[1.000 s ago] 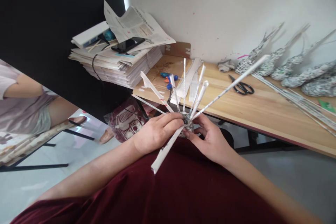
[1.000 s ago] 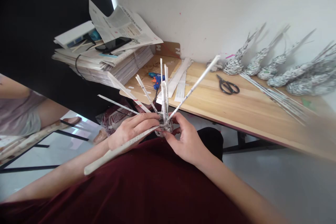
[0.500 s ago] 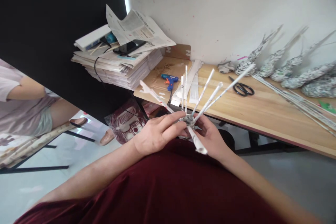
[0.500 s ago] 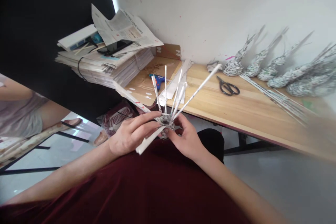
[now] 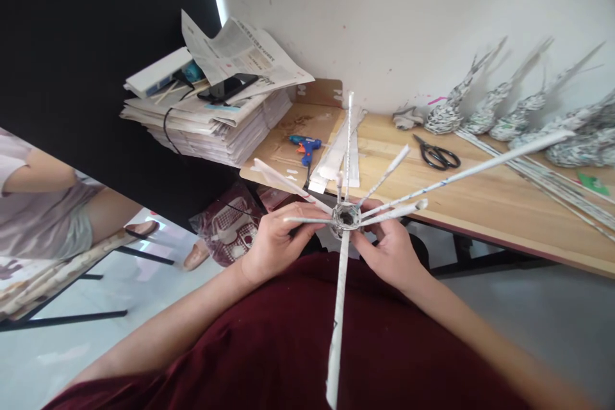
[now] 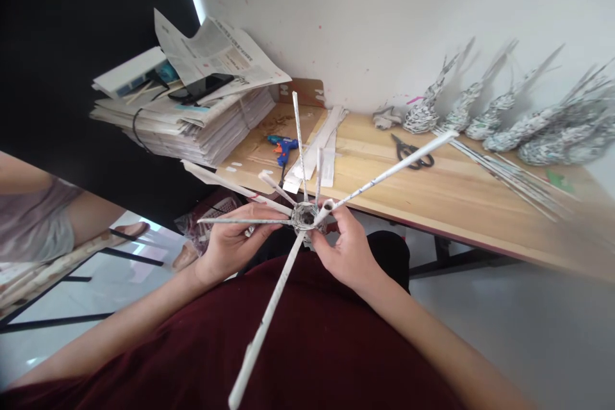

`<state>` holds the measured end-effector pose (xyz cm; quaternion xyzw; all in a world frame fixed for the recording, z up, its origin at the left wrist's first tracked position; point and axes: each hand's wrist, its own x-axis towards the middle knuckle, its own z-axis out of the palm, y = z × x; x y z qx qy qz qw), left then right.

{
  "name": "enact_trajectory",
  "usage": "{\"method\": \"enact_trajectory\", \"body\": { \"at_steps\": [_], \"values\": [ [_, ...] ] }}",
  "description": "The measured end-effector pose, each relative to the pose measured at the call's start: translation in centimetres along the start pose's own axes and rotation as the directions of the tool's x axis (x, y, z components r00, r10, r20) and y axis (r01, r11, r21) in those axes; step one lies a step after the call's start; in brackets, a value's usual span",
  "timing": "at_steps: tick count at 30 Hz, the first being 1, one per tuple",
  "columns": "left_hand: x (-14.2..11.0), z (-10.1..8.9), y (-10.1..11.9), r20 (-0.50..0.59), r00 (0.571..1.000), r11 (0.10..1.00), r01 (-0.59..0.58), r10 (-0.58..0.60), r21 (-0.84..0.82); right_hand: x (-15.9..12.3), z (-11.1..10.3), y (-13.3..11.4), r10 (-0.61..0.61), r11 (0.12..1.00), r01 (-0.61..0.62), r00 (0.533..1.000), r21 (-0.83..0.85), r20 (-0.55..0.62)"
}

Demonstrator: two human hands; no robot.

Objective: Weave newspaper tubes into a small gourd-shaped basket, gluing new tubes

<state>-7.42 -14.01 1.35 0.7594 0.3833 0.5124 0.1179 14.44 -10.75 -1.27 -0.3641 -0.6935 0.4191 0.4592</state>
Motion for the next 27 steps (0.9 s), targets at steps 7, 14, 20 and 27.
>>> {"method": "enact_trajectory", "body": {
  "at_steps": [7,14,20,27],
  "values": [
    [0.0,0.0,-0.4,0.015,0.988,0.985,0.156,-0.155,-0.073,0.2,-0.2,-0.1,0.035,0.999,-0.036,0.999,0.032,0.028],
    [0.4,0.5,-2.8,0.06,0.889,0.84,0.45,-0.455,-0.303,1.0,-0.7,0.3,0.194,0.925,-0.247,0.961,0.288,0.199],
    [2.1,-0.3,-3.1,0.261,0.918,0.768,0.394,-0.3,-0.505,1.8,-1.2,-0.4,0.317,0.767,-0.482,0.859,0.423,0.403],
    [4.5,-0.1,-2.5,0.517,0.805,0.574,0.579,-0.292,-0.578,3.2,-1.3,0.0,0.374,0.652,-0.602,0.784,0.462,0.495]
  ]
}}
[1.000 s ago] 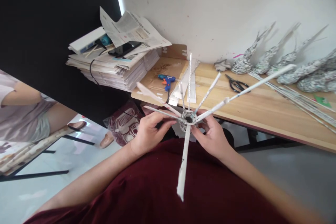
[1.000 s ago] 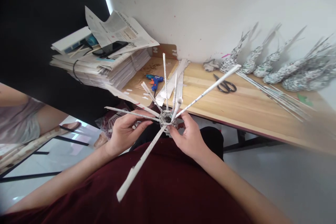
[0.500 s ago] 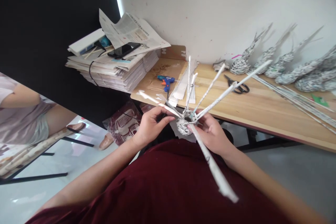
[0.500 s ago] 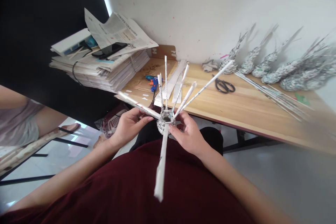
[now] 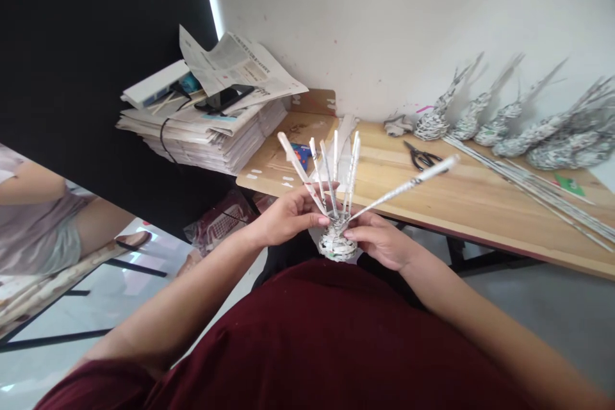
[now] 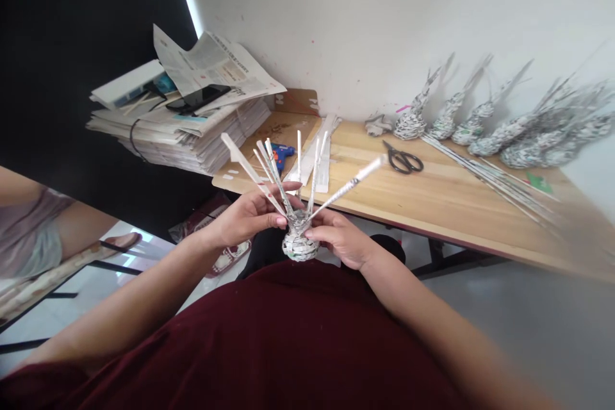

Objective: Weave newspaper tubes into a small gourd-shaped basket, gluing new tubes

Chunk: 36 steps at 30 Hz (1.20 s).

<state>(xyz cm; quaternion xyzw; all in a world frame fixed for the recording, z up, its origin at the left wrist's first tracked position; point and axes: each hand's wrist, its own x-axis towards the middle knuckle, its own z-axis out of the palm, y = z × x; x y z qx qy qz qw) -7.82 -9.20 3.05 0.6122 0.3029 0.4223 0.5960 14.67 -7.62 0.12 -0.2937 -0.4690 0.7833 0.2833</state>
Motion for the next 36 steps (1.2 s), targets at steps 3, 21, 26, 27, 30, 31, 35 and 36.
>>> {"method": "enact_trajectory", "body": {
  "at_steps": [3,21,26,27,30,31,35,36],
  "values": [
    [1.1,0.0,-0.1,-0.057,0.991,0.993,0.118,-0.119,-0.018,0.6,-0.2,-0.5,0.013,1.0,-0.014,1.0,0.022,0.017],
    [4.5,0.8,-0.2,-0.287,0.957,0.975,0.02,0.046,0.223,0.6,-0.8,-4.1,-0.482,0.733,0.282,0.857,-0.619,-0.181],
    [4.7,1.0,-0.5,-0.338,0.94,0.981,0.015,0.053,0.194,1.4,-1.3,-4.0,-0.447,0.694,0.242,0.884,-0.678,-0.141],
    [4.7,1.1,-0.4,-0.355,0.933,0.982,0.012,0.057,0.189,1.5,-1.3,-4.0,-0.449,0.679,0.241,0.883,-0.693,-0.133],
    [4.6,1.2,-0.6,-0.389,0.919,0.984,0.013,0.06,0.18,1.7,-0.9,-4.0,-0.457,0.66,0.271,0.885,-0.7,-0.089],
    [4.5,1.2,-0.8,-0.391,0.918,0.983,0.016,0.058,0.184,1.7,-0.8,-4.1,-0.458,0.663,0.285,0.886,-0.692,-0.075],
    [3.8,1.0,-2.0,-0.405,0.908,0.962,0.007,0.108,0.271,1.7,-0.7,-4.2,-0.447,0.669,0.284,0.892,-0.687,-0.067],
    [3.6,0.9,-2.2,-0.405,0.905,0.949,0.001,0.134,0.317,1.7,-0.7,-4.2,-0.441,0.668,0.271,0.895,-0.693,-0.075]
  ]
}}
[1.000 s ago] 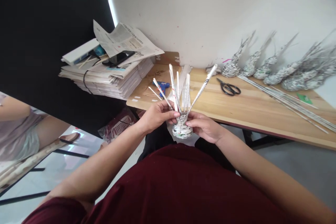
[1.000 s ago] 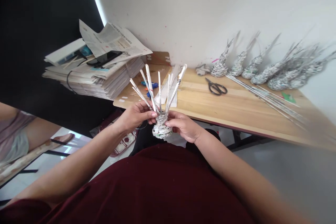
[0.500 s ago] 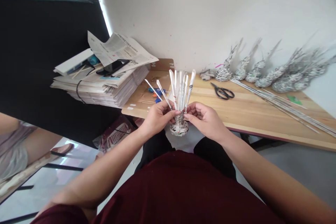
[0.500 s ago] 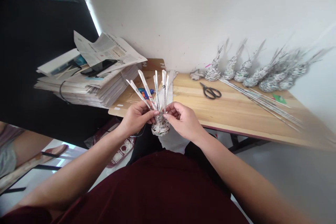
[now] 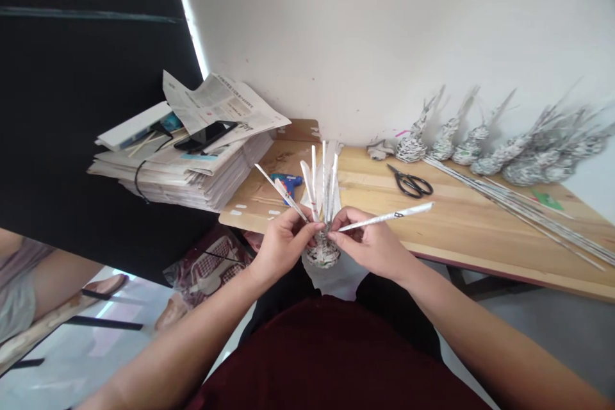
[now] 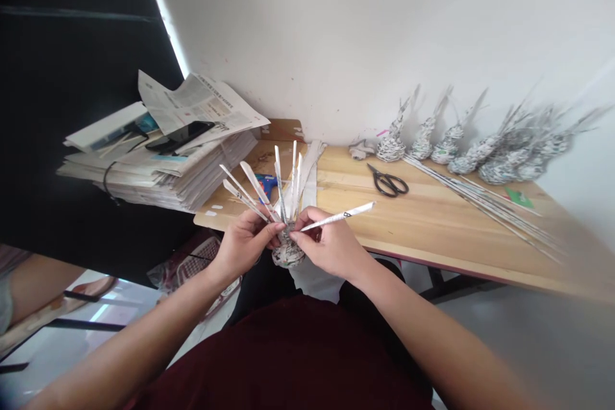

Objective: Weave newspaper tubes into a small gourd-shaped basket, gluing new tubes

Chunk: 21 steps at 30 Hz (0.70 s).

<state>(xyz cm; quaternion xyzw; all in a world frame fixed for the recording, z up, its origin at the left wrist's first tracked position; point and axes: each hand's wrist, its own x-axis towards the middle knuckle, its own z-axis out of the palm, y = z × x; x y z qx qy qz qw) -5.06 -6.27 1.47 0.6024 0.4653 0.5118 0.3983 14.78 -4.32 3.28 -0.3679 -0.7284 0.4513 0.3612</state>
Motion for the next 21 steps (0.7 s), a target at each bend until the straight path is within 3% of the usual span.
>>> {"method": "enact_trajectory", "body": {
  "at_steps": [3,6,9,13,16,21],
  "values": [
    [-0.5,-0.1,-0.4,0.005,0.991,0.978,-0.133,0.134,0.163,-0.1,0.2,0.2,0.031,0.999,-0.032,0.999,-0.031,-0.03],
    [-0.7,-0.2,-0.2,0.014,0.952,0.9,-0.293,0.305,0.323,0.1,0.7,0.4,0.037,0.999,-0.038,0.999,-0.028,-0.034],
    [-0.7,-0.6,-0.1,-0.015,0.919,0.839,-0.353,0.394,0.413,0.5,1.0,0.3,0.051,0.999,-0.051,0.999,-0.001,-0.012],
    [-1.0,-2.3,-0.5,-0.145,0.931,0.868,-0.245,0.335,0.431,1.6,-0.2,0.4,0.09,0.995,-0.09,0.996,0.042,-0.008],
    [-0.9,-3.9,-0.6,-0.272,0.929,0.912,-0.132,0.251,0.389,2.4,-2.0,1.2,0.105,0.995,-0.104,0.991,0.007,-0.08],
    [0.6,-4.4,-0.6,-0.271,0.951,0.959,-0.069,0.146,0.274,2.9,-4.4,3.3,0.121,0.99,-0.132,0.973,-0.044,-0.195]
  ]
}}
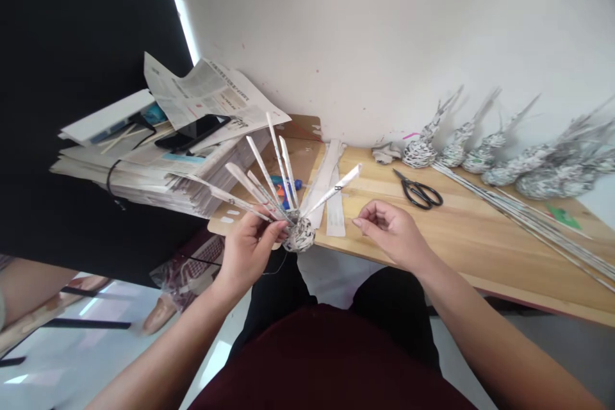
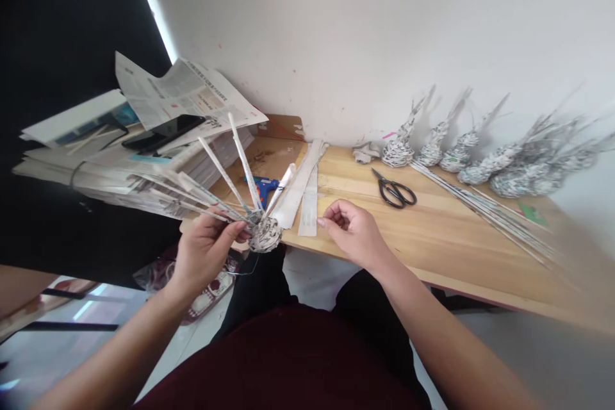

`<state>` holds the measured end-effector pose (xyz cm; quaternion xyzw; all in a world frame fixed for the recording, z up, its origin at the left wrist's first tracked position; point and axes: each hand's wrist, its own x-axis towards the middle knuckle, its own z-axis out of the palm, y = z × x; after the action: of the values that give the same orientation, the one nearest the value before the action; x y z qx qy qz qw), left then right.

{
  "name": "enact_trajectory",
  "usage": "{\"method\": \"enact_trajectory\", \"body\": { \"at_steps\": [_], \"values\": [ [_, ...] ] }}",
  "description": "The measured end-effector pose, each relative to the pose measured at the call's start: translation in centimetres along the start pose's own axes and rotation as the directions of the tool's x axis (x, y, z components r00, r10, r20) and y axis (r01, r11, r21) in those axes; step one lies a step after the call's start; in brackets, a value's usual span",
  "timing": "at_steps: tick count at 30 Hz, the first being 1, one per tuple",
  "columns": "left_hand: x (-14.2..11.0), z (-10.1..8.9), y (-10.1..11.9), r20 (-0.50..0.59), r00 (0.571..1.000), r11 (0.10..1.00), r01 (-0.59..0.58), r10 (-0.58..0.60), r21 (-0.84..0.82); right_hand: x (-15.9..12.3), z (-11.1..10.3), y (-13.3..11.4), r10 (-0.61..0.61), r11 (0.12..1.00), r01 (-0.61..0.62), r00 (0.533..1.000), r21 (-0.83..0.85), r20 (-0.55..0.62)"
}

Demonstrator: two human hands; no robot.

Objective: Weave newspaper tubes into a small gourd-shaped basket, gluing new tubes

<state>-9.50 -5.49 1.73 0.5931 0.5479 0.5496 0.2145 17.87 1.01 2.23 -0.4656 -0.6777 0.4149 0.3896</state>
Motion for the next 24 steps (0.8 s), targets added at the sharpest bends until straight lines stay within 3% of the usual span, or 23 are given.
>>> {"method": "enact_trajectory", "body": {
  "at_steps": [7,14,24],
  "values": [
    [2.8,3.6,-1.2,0.18,0.984,0.99,0.015,0.011,-0.141,-0.8,-1.9,1.8,0.074,0.996,-0.07,0.994,0.052,-0.075],
    [5.3,7.6,-0.8,0.299,0.952,0.97,0.012,0.063,-0.241,-2.4,-5.7,3.4,0.096,0.995,-0.09,0.964,0.035,-0.25],
    [8.2,13.7,-0.3,0.313,0.937,0.958,-0.063,0.153,-0.279,-4.9,-12.2,7.2,0.092,0.958,-0.213,0.863,-0.192,-0.497]
  ]
}}
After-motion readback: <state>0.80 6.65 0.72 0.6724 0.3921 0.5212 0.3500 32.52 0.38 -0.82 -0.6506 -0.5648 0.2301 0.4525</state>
